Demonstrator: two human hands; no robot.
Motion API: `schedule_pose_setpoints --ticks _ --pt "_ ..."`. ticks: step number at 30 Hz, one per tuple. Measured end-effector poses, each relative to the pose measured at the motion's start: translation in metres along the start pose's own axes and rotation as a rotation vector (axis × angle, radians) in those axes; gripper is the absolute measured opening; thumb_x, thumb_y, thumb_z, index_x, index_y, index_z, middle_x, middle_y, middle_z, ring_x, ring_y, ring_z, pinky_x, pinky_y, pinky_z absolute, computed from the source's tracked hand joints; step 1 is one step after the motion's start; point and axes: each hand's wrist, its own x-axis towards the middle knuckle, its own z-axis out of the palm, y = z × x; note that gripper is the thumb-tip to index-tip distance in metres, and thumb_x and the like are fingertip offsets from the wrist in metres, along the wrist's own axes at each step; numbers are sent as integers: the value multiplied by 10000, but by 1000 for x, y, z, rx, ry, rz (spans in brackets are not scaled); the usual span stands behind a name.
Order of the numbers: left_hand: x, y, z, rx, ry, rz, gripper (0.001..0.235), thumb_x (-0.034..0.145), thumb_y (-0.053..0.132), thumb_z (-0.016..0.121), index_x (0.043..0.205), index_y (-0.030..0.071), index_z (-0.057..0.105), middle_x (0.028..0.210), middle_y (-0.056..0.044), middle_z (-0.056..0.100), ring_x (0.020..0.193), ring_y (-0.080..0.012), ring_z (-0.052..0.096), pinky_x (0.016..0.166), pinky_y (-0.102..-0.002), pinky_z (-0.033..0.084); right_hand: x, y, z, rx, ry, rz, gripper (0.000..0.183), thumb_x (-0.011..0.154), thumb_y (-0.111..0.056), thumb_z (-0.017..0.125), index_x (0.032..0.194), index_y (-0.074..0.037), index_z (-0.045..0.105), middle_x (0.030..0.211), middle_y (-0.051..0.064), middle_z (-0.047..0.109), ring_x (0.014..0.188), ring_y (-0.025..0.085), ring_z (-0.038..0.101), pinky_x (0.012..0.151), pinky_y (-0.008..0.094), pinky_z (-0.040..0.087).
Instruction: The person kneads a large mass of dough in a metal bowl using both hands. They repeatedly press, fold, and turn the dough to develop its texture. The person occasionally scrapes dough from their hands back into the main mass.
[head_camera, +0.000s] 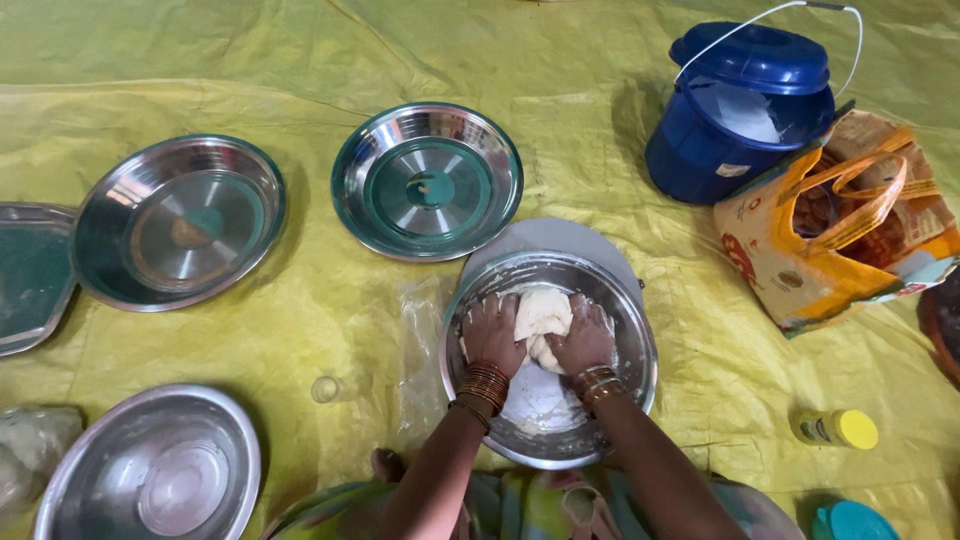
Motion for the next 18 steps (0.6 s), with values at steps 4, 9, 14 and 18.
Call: schedule_pose_setpoints --ticks 4,9,14,18 --pt "-8 -9 9 -288 -163 -9 960 737 435 829 1506 86 373 1510 -210 429 1353 -414 417 1087 -588 348 -4 19 3 128 12 -108 908 705 -327 830 1437 -26 383 1288 251 576 1195 442 520 1030 561 385" --pt "-32 -31 36 -433 -8 109 872 987 568 707 1583 42 348 1587 -290 375 1448 -505 256 1110 -713 129 -18 23 -25 628 -220 -202 809 755 -116 774 1452 -79 364 1293 184 612 1232 334 605 1059 457 495" --pt "-27 -30 13 -650 150 325 470 1093 504 465 1438 207 582 1336 -92 681 1208 -277 681 1120 -424 489 -28 22 -81 894 -491 -143 798 782 -131 793 1448 -153 353 1358 100 583 1224 219 615 953 433 589" --pt "-31 -11 -48 -449 -15 35 564 925 329 627 1448 185 474 1412 -161 529 1013 -308 682 794 -420 596 -28 24 -102 856 -400 -209 479 920 -202 677 1369 -140 525 1419 80 607 1201 233 709 973 423 651"
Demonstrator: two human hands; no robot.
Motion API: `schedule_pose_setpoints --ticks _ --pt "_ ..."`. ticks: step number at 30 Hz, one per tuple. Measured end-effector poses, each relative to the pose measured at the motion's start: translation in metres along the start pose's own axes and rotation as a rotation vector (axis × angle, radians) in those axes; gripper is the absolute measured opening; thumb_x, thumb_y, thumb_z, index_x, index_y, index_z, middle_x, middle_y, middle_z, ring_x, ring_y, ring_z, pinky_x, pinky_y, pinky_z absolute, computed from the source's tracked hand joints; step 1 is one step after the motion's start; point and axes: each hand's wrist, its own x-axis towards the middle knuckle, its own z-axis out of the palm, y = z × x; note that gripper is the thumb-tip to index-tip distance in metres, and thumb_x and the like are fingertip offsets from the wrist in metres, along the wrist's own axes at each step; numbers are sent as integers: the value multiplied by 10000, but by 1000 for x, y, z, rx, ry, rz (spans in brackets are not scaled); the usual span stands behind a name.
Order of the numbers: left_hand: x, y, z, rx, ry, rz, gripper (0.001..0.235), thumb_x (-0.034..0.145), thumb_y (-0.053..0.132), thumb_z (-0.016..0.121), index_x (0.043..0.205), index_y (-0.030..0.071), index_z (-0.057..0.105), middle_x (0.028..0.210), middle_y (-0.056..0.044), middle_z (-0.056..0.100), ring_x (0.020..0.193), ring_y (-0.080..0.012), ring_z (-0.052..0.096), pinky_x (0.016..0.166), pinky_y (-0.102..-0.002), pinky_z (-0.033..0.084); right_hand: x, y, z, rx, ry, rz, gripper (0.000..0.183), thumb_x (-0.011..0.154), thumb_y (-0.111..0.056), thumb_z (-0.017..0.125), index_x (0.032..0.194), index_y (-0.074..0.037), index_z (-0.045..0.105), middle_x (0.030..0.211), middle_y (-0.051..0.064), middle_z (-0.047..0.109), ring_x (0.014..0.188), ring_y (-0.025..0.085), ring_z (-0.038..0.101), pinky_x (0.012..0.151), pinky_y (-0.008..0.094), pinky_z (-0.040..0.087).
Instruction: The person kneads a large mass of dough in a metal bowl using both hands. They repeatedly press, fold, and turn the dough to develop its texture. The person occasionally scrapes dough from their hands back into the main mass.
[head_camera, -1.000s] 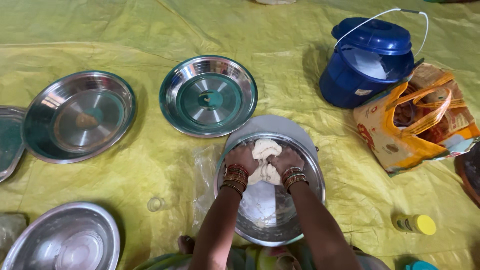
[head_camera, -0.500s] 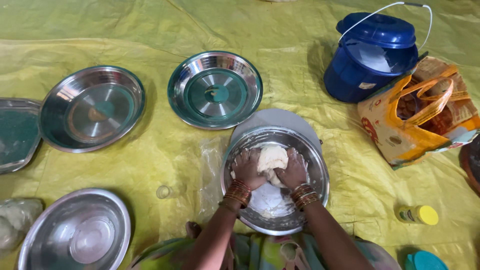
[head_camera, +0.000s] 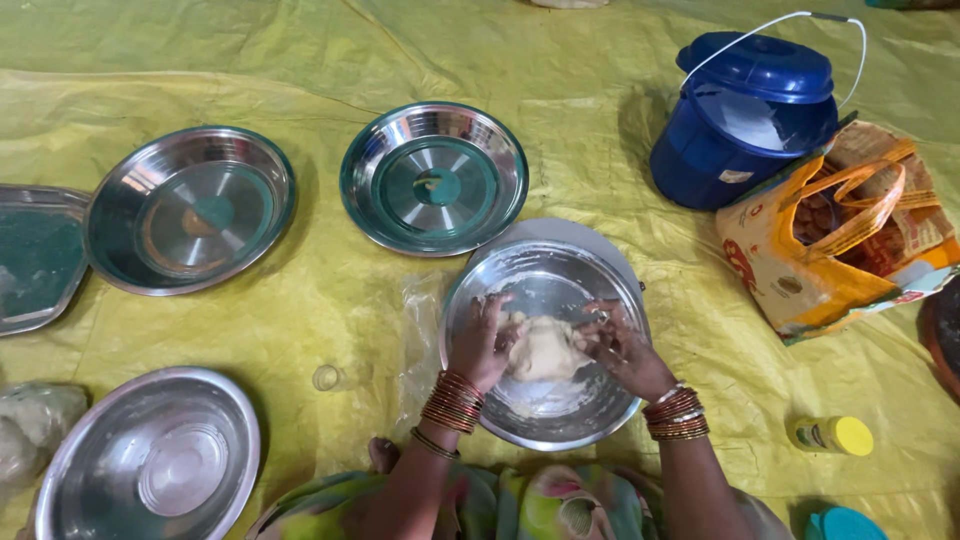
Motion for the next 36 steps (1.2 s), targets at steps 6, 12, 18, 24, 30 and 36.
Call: schedule_pose_setpoints --ticks 6,12,18,24,30,36 --pt "-12 45 -21 630 30 -19 636 896 160 765 1441 375 517 1592 -17 444 1295 -316 534 917 -429 563 6 -16 18 -812 -11 352 1097 737 -557 874 1586 -232 259 1488 113 436 1389 367 401 1141 478 407" --pt "-7 11 1 533 -392 4 1286 422 547 1001 1540 324 407 1663 -46 270 1483 -343 234 1201 -535 170 4 -27 28 -825 -270 395 1255 631 -469 937 1601 -341 151 1681 57 160 1547 344 171 1234 495 273" --pt "-9 -20 23 393 -393 62 1159 459 608 927 1497 431 445 1537 -56 494 1433 -348 421 1202 -527 303 4 15 33 -583 -164 4 1063 606 -365 922 1530 -338 398 1555 106 451 1393 352 435 1129 456 428" --pt "0 -5 25 529 -389 -108 981 594 571 924 1453 411 478 1477 -29 523 1367 -335 471 1174 -605 283 14 26 44 -709 -65 255 847 703 -446 860 1467 -363 502 1380 103 633 1244 338 616 1074 435 499" --pt "10 3 16 400 -203 -151 644 738 459 857 1332 330 648 1157 -115 724 1049 -339 711 925 -505 575 38 24 50 -774 47 420 718 781 -536 749 1440 -345 538 1357 122 636 1243 345 613 1070 469 494" --pt "27 15 12 364 -172 -229 498 832 445 709 1276 222 665 1103 -158 730 1038 -367 704 911 -497 576 67 42 52 -885 80 424 666 860 -539 588 1463 -264 520 1404 115 623 1291 355 586 1128 462 453"
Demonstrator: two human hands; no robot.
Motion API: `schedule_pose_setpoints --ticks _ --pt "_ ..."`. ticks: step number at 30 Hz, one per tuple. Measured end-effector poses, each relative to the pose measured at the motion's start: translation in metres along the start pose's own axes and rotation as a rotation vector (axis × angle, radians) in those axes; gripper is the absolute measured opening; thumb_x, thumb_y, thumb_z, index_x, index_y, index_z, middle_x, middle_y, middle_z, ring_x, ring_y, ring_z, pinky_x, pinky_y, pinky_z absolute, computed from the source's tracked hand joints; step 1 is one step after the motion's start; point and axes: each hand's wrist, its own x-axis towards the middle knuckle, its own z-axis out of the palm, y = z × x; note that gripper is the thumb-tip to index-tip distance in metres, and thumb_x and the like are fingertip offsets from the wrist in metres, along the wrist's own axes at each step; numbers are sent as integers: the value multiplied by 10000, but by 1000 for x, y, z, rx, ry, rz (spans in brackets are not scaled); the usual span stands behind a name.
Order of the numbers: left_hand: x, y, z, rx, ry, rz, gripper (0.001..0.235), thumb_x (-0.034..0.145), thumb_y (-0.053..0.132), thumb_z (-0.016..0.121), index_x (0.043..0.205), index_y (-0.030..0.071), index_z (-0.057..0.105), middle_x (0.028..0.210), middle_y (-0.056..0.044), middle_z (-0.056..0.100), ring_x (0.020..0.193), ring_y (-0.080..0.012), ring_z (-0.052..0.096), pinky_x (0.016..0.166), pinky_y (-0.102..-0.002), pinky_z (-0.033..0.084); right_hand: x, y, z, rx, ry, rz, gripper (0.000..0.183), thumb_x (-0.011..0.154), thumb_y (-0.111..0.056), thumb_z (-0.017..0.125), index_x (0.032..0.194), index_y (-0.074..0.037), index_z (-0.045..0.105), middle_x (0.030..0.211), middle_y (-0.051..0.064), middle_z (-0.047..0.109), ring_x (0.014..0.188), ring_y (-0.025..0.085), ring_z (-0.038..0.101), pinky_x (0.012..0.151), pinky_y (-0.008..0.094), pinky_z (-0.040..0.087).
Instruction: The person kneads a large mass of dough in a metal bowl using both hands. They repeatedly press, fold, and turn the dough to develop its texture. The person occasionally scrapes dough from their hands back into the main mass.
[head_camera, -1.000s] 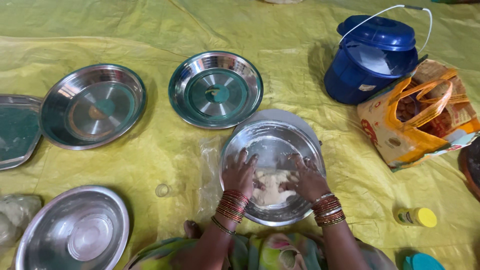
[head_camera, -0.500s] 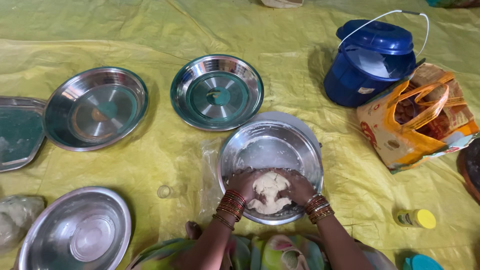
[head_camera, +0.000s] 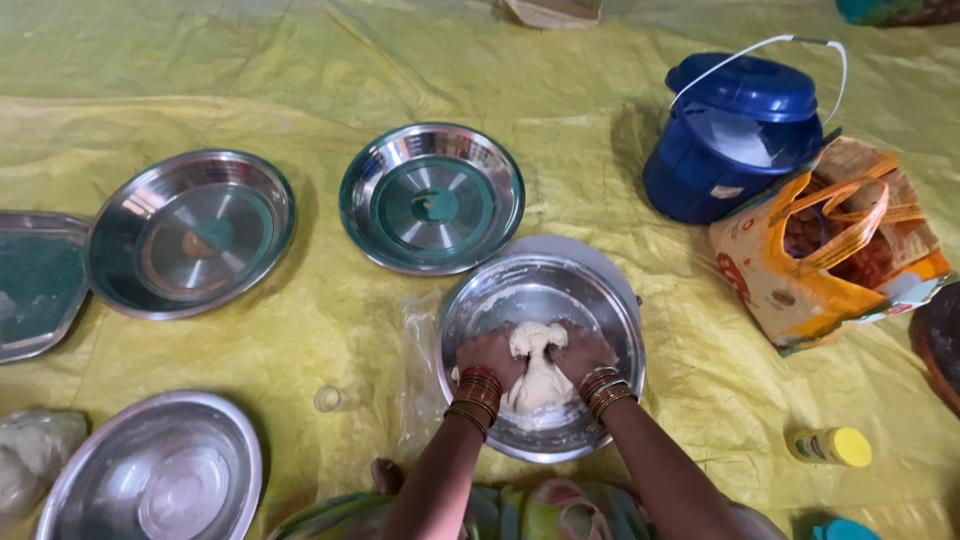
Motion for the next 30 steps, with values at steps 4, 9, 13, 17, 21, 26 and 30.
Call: schedule_pose_setpoints --ticks 4,9,13,17,21,26,30 --pt "15 -2 10 84 -75 -37 556 832 426 663 1354 243 605 1199 -157 707 1116 -357 687 979 -491 554 15 0 0 68 -117 157 712 872 -522 567 1515 -240 448 1459 122 569 1324 356 559 1132 468 442" --pt "38 -26 46 97 -175 -2 860 878 523 668 1553 146 293 1545 -177 428 1397 -363 447 1171 -490 349 17 -1 6 -29 -92 74 694 931 -530 493 1544 -216 413 1455 122 588 1342 371 546 1205 464 368" --pt "35 -38 50 -163 -272 115 954 875 395 668 1643 116 176 1625 -208 323 1515 -370 299 1276 -459 209 22 3 9 -28 -147 164 709 923 -551 469 1562 -259 373 1479 91 561 1412 355 470 1160 493 402" --pt "-23 -35 33 -55 -172 97 854 921 402 647 1616 198 194 1681 -145 211 1552 -379 191 1238 -538 168 28 4 15 -102 -108 85 756 975 -610 421 1563 -138 366 1469 144 564 1356 364 528 1206 460 351" --pt "-73 -19 14 -9 -132 208 931 878 454 752 1600 317 181 1695 -100 157 1537 -393 137 1216 -550 140 24 8 15 -71 -96 62 771 946 -650 429 1542 -163 370 1537 101 493 1355 363 519 1170 452 386" --pt "-68 -3 4 84 -50 169 936 796 391 824 1591 330 335 1666 -92 281 1519 -395 276 1204 -517 303 16 16 19 7 -124 93 833 911 -644 473 1610 -222 307 1454 168 585 1360 365 542 1154 431 437" --pt "-50 1 5 129 -174 118 895 772 326 881 1538 334 418 1660 -109 252 1492 -424 291 1166 -522 349 21 31 4 331 -332 -61 880 865 -581 598 1583 -155 318 1393 219 647 1302 348 629 1113 419 483"
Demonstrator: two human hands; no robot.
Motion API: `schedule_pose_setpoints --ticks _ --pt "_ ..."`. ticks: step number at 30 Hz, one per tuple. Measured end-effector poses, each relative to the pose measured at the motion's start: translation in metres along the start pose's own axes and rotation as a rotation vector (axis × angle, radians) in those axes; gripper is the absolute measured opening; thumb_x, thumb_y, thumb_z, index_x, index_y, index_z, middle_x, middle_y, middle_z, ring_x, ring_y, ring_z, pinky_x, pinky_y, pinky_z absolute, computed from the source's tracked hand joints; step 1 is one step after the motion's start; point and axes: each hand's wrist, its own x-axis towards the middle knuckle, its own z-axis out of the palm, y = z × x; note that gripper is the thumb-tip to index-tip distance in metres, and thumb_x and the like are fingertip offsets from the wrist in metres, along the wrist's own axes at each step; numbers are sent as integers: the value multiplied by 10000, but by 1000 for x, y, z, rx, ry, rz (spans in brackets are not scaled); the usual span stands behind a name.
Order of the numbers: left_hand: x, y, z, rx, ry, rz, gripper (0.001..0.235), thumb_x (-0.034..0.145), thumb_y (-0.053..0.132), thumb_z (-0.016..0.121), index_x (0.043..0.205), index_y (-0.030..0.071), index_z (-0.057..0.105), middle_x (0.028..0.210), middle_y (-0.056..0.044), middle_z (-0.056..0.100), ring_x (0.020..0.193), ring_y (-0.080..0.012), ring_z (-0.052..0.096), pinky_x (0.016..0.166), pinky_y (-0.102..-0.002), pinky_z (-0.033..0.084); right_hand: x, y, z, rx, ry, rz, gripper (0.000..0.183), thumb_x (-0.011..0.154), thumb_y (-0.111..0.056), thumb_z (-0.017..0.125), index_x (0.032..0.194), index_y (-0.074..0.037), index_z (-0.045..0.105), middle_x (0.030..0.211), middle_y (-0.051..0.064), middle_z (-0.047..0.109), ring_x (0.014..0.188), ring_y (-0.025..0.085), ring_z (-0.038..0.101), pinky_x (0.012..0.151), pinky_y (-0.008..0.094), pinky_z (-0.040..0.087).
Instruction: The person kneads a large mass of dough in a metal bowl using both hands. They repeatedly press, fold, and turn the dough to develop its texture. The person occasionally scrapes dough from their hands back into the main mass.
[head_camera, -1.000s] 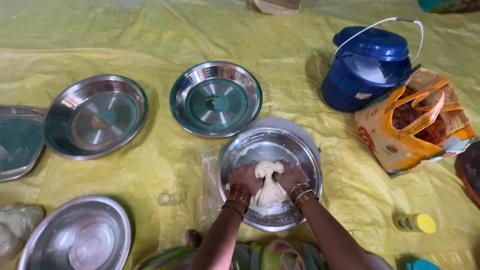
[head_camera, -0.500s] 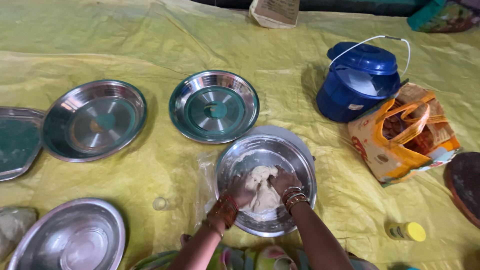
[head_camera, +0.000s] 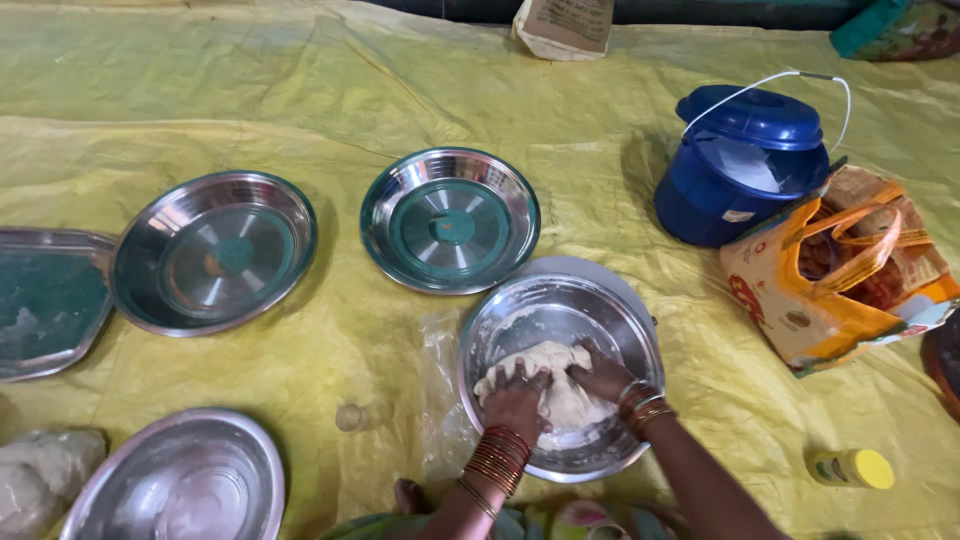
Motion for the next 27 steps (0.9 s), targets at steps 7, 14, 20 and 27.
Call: schedule_pose_setpoints --ticks 7,14,20,27 --pt "11 -4 -7 71 -98 25 794 791 405 871 1486 355 492 1679 -146 196 1510 -412 277 1198 -472 332 -12 -45 -50 -753 -236 33 745 890 -478 727 1514 -177 451 1449 153 572 1348 309 545 1161 418 417" --pt "13 -6 -10 35 -151 11 583 847 334 818 1388 267 612 1427 -151 550 1305 -331 557 1093 -451 465 42 -118 -15 -807 57 -621 275 855 -59 624 1054 -173 776 960 158 729 916 340 713 815 489 573" --pt "15 -7 -7 8 -152 -1 515 847 327 838 1308 167 673 1255 -138 703 1171 -286 679 1035 -432 520 102 -115 19 -1023 -61 -663 125 847 -148 673 906 -111 777 958 150 747 904 326 727 821 451 588" --pt "10 -4 -17 -1 -200 -19 689 810 463 848 1413 246 594 1366 -148 629 1248 -315 620 1133 -448 429 123 -58 -39 -775 66 -424 220 883 -245 651 1049 -246 795 1044 89 758 985 298 725 894 451 554"
